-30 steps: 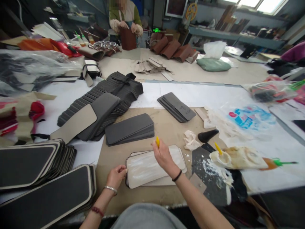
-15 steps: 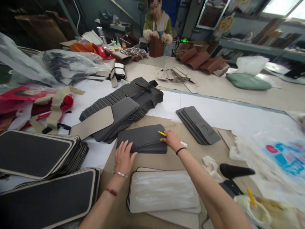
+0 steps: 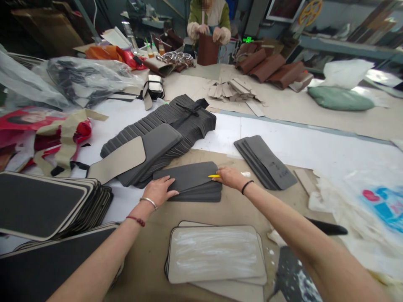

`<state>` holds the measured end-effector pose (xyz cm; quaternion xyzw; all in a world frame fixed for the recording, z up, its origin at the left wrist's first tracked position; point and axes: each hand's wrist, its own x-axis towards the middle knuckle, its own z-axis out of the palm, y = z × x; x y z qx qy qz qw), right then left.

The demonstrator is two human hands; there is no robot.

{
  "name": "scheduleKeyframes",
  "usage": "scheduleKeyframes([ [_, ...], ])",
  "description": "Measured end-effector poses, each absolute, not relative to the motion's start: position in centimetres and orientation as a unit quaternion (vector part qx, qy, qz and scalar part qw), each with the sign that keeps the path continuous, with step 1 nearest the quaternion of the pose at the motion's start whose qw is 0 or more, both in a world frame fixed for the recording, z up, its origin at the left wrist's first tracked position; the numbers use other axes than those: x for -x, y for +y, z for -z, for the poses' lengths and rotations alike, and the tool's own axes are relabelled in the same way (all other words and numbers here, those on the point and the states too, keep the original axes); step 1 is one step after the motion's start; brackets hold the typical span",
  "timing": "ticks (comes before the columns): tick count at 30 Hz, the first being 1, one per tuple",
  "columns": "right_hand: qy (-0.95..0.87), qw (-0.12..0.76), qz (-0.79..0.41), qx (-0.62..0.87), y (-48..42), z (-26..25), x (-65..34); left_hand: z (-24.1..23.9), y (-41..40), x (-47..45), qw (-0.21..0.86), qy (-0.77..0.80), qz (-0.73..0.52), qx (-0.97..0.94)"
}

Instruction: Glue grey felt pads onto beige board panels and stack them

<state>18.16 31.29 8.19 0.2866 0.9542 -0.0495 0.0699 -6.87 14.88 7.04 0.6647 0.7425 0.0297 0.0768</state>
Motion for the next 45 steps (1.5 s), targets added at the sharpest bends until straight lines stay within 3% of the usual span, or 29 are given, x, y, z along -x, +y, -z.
scheduleKeyframes([
  [13, 0.985, 0.123, -0.056, -0.110, 30.9, -7.8, -18.0, -8.1, 15.1, 5.9, 0.059, 0.709, 0.032, -0.702],
  [17, 0.980, 0.128, -0.042, -0.146, 30.7, -8.4, -18.0, -8.4, 15.0, 6.2, 0.049, 0.709, 0.019, -0.704],
  [22, 0.962, 0.086, -0.015, -0.257, 30.3, -10.8, -16.8, -8.9, 14.6, 4.2, -0.018, 0.661, -0.082, -0.746],
  [26, 0.956, 0.080, -0.024, -0.283, 29.9, -12.8, -15.9, -8.0, 14.9, 0.2, -0.057, 0.524, -0.195, -0.827],
  [29, 0.958, 0.083, -0.036, -0.272, 28.9, -13.7, -15.5, -6.3, 15.4, -2.1, -0.046, 0.508, -0.241, -0.825],
  [34, 0.962, 0.073, -0.050, -0.258, 26.0, -15.6, -15.9, -3.6, 16.5, -2.5, 0.170, 0.654, -0.264, -0.689],
  [37, 0.955, 0.026, -0.086, -0.283, 24.4, -17.2, -17.2, -4.1, 16.4, -1.7, 0.325, 0.649, -0.356, -0.589],
  [42, 0.947, -0.076, -0.145, -0.278, 21.4, -17.9, -22.0, -7.9, 12.1, -0.4, 0.625, 0.430, -0.598, -0.260],
  [45, 0.944, -0.119, -0.154, -0.267, 18.5, -16.9, -25.0, -9.3, 8.6, 0.9, 0.713, 0.256, -0.645, -0.099],
])
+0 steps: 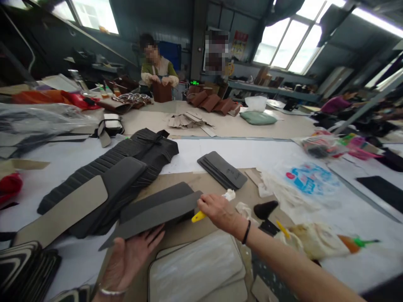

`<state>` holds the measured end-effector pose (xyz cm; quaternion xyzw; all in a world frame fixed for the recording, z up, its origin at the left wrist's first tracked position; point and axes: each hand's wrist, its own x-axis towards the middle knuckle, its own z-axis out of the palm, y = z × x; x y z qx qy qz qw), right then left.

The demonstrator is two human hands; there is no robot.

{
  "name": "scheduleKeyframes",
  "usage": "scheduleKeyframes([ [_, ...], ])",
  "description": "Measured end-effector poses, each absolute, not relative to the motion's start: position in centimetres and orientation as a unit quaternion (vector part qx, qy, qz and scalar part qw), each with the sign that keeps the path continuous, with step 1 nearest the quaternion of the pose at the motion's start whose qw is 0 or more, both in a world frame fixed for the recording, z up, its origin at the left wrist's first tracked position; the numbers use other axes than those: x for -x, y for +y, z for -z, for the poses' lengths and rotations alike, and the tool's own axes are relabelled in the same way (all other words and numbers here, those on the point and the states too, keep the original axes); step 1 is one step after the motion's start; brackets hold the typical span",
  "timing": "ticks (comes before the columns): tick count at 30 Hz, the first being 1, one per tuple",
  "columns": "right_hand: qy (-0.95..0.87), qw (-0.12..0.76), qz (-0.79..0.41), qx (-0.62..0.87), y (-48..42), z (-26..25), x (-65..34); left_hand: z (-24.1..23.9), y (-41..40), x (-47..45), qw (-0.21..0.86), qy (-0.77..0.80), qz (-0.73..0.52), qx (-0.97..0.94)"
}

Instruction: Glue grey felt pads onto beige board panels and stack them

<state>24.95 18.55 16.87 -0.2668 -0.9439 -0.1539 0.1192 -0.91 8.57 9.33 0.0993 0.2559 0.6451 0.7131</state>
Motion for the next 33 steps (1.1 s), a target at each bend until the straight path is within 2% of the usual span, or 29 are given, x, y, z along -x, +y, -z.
scheduleKeyframes([
  [4, -0.940, 0.166, 0.154, 0.256, 14.0, -15.1, -27.6, -9.0, 5.9, 2.6, 0.741, 0.231, -0.630, 0.003],
  [8, -0.935, 0.183, 0.144, 0.266, 10.4, -14.0, -28.6, -8.0, 5.4, 3.2, 0.740, 0.317, -0.593, 0.021],
  [14, -0.927, 0.215, 0.126, 0.279, 8.4, -13.3, -28.4, -8.9, 6.7, 1.9, 0.771, 0.491, -0.406, 0.013],
  [17, -0.920, 0.216, 0.098, 0.311, 7.5, -13.2, -28.8, -8.9, 6.1, 1.1, 0.760, 0.531, -0.373, -0.021],
  [23, -0.859, 0.225, -0.081, 0.453, 3.3, -13.3, -31.0, -9.0, 2.6, 0.1, 0.734, 0.558, -0.357, -0.148],
  [28, -0.730, 0.289, -0.179, 0.593, 2.2, -13.6, -32.2, -9.9, 1.2, -0.9, 0.721, 0.559, -0.363, -0.190],
  [33, -0.602, 0.264, -0.303, 0.690, 3.6, -12.6, -33.3, -9.9, 1.0, -1.9, 0.717, 0.560, -0.362, -0.203],
])
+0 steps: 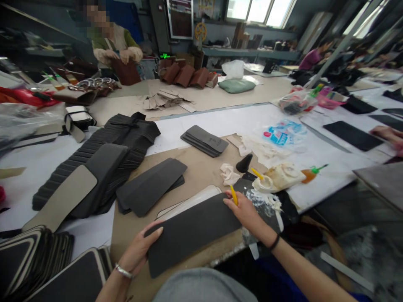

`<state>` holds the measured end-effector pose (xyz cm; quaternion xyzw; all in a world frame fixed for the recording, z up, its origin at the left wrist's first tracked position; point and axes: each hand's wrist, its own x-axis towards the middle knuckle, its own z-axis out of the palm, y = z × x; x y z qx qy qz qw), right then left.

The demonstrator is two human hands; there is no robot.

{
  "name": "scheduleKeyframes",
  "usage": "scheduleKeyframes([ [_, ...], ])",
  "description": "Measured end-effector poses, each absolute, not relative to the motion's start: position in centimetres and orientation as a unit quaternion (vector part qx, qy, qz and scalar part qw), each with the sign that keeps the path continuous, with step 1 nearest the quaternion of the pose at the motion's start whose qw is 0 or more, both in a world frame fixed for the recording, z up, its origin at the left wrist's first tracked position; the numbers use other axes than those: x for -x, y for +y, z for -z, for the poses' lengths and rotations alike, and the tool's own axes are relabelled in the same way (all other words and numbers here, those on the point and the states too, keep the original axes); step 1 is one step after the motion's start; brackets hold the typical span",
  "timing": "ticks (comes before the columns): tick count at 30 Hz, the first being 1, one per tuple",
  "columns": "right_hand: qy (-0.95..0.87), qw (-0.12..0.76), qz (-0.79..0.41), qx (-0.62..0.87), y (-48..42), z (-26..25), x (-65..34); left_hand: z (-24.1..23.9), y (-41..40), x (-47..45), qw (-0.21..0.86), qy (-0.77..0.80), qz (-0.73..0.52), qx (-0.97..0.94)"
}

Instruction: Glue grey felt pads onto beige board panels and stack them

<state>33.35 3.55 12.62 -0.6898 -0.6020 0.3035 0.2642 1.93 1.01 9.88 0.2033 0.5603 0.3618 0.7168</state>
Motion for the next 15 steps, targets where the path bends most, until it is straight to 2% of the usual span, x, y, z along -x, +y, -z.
scheduleKeyframes([
  [4, -0.550, 0.230, -0.408, 0.692, 3.5, -11.4, -34.4, -9.3, 0.8, -2.5, 0.712, 0.573, -0.362, -0.182],
  [7, -0.549, 0.179, -0.432, 0.693, 3.2, -10.6, -34.8, -8.6, 0.3, -2.9, 0.698, 0.594, -0.371, -0.151],
  [13, -0.640, 0.084, -0.299, 0.703, 3.5, -10.0, -34.9, -6.7, -1.8, -3.4, 0.723, 0.577, -0.365, -0.107],
  [15, -0.657, 0.061, -0.286, 0.695, 3.7, -10.0, -35.0, -6.0, -2.6, -3.1, 0.733, 0.572, -0.351, -0.110],
])
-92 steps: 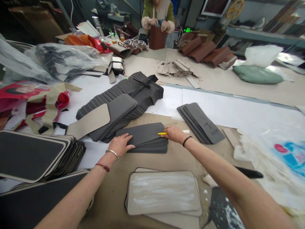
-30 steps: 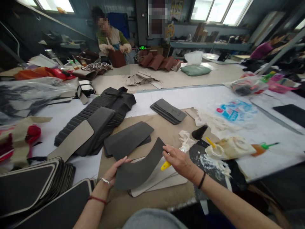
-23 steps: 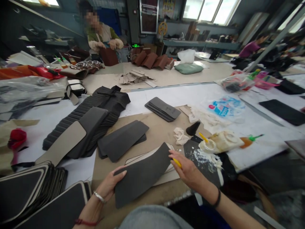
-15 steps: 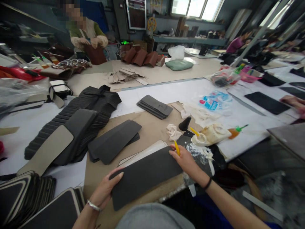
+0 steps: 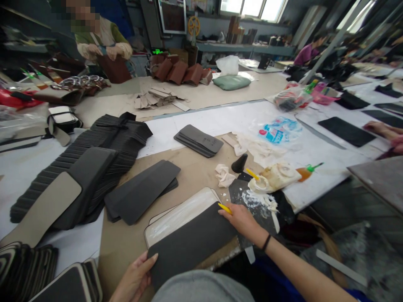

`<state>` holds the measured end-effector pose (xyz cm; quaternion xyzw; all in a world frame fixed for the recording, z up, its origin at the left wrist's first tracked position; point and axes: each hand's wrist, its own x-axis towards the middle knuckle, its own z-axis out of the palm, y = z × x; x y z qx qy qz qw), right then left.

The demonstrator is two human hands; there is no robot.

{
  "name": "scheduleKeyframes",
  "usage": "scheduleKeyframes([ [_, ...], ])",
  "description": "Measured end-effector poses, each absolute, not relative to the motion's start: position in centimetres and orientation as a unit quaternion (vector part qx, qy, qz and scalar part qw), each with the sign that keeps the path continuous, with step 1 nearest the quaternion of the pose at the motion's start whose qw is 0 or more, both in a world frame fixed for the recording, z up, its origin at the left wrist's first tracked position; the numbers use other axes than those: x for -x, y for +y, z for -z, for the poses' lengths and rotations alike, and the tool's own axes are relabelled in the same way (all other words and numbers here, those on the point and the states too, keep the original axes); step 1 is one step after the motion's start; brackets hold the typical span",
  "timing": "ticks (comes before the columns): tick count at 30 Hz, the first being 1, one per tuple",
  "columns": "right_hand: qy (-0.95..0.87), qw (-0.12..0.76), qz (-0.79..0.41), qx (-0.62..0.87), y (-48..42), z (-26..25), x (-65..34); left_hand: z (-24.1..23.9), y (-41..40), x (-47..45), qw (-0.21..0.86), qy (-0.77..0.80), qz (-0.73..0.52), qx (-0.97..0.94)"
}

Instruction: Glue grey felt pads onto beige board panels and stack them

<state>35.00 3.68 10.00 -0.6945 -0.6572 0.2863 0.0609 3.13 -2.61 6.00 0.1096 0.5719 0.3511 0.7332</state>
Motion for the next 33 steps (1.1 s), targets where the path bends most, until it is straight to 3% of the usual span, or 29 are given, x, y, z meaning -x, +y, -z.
scheduleKeyframes([
  [7, -0.682, 0.011, -0.365, 0.633, 4.9, -9.6, -35.2, -5.3, -2.4, -1.7, 0.623, 0.684, -0.348, -0.155],
  [16, -0.715, -0.081, -0.230, 0.655, 8.0, -7.9, -34.3, -5.7, 0.3, -2.3, 0.534, 0.736, -0.301, -0.289],
  [26, -0.712, -0.116, -0.201, 0.662, 10.8, -6.0, -33.7, -3.1, 1.3, -1.9, 0.413, 0.806, -0.201, -0.373],
  [33, -0.716, -0.144, -0.186, 0.657, 11.4, -5.8, -33.1, -4.9, 1.7, -2.9, 0.358, 0.846, -0.166, -0.358],
])
